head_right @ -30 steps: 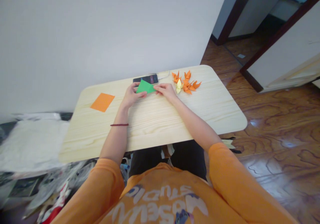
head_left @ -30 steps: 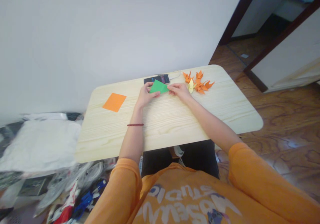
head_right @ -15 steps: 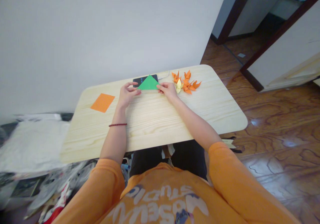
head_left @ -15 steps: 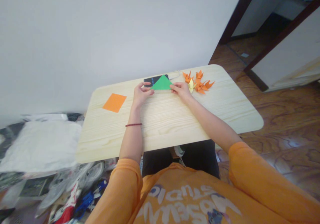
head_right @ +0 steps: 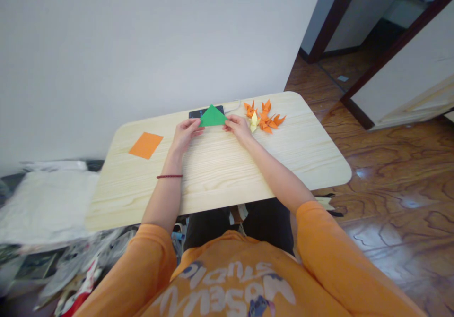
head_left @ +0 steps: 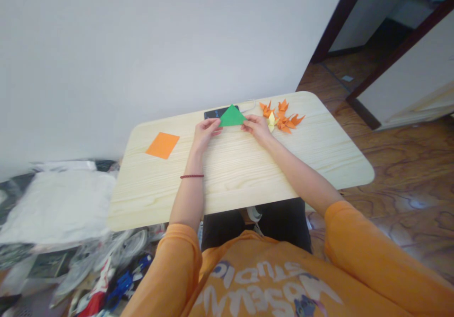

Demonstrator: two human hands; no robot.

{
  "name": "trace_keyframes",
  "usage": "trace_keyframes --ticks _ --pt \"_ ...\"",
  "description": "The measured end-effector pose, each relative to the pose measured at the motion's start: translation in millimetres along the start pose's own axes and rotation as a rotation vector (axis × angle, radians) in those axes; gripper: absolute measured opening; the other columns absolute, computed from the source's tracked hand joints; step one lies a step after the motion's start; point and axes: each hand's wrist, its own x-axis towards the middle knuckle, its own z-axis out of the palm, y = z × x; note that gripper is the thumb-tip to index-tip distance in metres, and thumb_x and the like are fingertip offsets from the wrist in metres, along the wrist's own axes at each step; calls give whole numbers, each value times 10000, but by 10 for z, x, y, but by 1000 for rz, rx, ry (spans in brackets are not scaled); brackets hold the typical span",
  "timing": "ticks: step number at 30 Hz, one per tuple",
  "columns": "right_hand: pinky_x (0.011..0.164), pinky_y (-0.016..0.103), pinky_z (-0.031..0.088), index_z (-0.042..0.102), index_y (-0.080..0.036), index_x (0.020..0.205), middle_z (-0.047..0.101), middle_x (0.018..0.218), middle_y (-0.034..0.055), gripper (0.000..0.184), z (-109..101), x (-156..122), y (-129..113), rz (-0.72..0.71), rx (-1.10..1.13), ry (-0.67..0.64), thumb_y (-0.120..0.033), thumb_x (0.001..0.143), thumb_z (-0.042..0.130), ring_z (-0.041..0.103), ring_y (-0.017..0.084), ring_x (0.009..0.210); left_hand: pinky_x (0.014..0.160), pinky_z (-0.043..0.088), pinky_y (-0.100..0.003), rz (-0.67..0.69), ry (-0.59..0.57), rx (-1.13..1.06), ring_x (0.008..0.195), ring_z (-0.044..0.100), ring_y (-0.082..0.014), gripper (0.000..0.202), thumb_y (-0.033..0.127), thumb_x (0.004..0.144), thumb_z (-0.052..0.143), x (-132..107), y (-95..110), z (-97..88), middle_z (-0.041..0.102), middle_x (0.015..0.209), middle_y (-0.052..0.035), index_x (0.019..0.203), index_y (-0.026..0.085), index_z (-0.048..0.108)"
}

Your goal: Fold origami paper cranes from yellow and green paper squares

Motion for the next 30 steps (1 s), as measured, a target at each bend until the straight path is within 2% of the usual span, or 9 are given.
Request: trace_keyframes --ticks 4,16,21,25,30 --pt "596 196 466 595 -172 749 598 583 -44 95 13 -11 -22 12 -19 11 -170 665 638 576 77 568 702 566 -279 7 -2 -27 774 657 -147 444 568 626 751 5 -38 48 671 794 -24 790 163 675" --pt "599 196 470 607 -163 702 612 560 -36 84 15 -11 -5 -5 -5 5 -113 648 565 571 81 554 754 572 -297 -57 -72 -129 813 640 -143 450 481 475 856 -58 7 96 698 812 -12 750 163 695" --pt "621 204 475 605 -166 681 618 585 -33 72 22 -20 -13 1 -20 12 -123 645 561 571 81 574 790 550 -286 -137 -243 -128 902 661 -168 442 378 491 876 -119 65 92 721 1013 -58 859 183 727" --pt "644 218 478 615 -168 683 627 624 -29 86 30 -35 -15 -21 -19 -8 -132 628 559 573 88 601 789 534 -297 -181 -348 -96 865 671 -168 436 281 480 889 -152 74 68 723 990 -78 872 174 733" --pt "614 214 444 630 -169 667 594 610 -40 150 23 -69 -33 -88 -139 -12 -131 627 491 518 86 580 684 512 -278 -216 -386 3 790 668 -165 454 265 514 871 -171 64 63 728 972 -103 934 167 730"
